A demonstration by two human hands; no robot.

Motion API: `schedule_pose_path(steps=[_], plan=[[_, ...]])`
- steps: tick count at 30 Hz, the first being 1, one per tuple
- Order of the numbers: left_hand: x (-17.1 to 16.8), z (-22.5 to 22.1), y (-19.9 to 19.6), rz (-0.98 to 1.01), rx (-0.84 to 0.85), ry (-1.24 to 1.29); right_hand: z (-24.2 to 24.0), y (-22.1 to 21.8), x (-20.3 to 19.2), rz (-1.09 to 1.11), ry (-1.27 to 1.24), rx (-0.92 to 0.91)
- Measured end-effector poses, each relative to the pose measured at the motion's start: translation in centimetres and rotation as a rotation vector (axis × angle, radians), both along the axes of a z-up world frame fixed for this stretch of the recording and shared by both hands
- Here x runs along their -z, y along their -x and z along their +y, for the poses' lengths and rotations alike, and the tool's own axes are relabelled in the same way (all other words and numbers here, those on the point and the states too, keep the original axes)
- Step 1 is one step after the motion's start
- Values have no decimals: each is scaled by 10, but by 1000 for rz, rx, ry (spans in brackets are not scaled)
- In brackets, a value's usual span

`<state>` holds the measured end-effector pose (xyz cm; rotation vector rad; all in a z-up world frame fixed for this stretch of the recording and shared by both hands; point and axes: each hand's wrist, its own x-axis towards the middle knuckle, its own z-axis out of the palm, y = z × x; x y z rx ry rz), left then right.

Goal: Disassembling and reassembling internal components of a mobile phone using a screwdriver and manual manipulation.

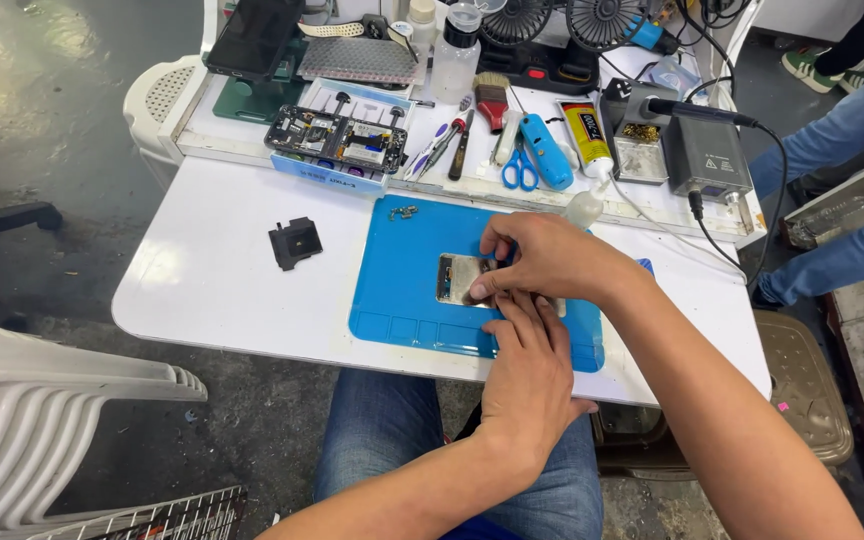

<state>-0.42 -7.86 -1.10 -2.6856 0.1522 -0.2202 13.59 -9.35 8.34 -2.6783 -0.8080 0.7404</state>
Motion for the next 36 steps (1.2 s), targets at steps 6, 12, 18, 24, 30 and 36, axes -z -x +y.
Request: schedule_pose_path(steps=[6,12,18,24,30,36], plan=[[-2,-2,1,30,-9,-23,7,0,-8,-36,164,-131],[-3,-4,-1,50,-6,-64,11,-11,-4,-56,175,-205],[-8,-4,-1,91,18,-66,14,-7,-15,-31,208,-213],[-6,-4,-1,75,11,-100,12,-9,-1,-59,188,-216],[-2,-4,-2,78,22,-94,13,-8,-1,-62,160,-186],[2,-3,-2,8,14,-71,7,-9,2,-29,115,-144]])
